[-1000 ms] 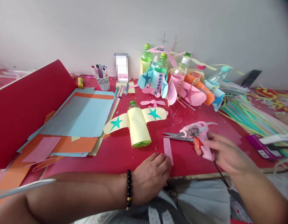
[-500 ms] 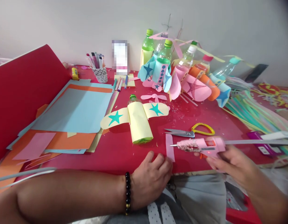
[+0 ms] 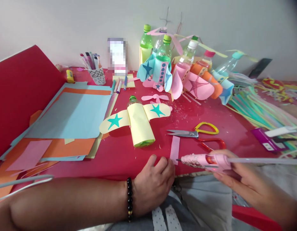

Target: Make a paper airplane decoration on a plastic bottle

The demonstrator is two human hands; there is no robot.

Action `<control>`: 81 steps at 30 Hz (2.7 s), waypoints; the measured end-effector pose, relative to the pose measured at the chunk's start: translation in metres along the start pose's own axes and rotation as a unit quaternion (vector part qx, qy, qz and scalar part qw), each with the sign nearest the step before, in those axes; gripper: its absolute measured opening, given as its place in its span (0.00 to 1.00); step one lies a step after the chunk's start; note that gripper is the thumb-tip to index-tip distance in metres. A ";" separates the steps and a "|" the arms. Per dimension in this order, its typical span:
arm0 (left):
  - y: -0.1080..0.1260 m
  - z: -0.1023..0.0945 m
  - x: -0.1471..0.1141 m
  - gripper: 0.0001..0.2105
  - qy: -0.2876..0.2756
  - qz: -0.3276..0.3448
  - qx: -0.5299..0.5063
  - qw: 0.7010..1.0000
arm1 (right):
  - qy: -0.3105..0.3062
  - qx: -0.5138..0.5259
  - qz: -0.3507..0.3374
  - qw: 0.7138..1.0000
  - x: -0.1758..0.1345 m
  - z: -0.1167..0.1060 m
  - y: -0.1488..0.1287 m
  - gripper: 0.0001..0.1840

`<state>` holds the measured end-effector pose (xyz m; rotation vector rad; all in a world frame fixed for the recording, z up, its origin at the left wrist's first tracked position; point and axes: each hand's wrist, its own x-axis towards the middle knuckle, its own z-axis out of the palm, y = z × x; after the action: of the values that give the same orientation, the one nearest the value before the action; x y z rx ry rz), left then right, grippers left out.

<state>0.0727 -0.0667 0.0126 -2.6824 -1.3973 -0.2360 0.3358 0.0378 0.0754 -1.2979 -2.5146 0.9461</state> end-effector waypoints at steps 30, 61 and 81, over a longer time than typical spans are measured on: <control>-0.001 0.001 0.002 0.15 -0.003 0.008 -0.014 1.000 | 0.020 -0.045 0.010 0.999 0.016 0.002 -0.028 0.23; 0.000 0.006 0.002 0.13 0.027 0.003 -0.006 1.000 | -0.004 -0.071 0.000 0.997 0.063 -0.013 -0.006 0.17; 0.000 0.007 0.002 0.14 0.028 0.008 -0.006 1.000 | -0.036 -0.075 0.008 0.997 0.060 -0.014 -0.032 0.16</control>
<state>0.0739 -0.0639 0.0057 -2.6731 -1.3619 -0.3162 0.2832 0.0770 0.0971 -1.3499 -2.6793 0.8363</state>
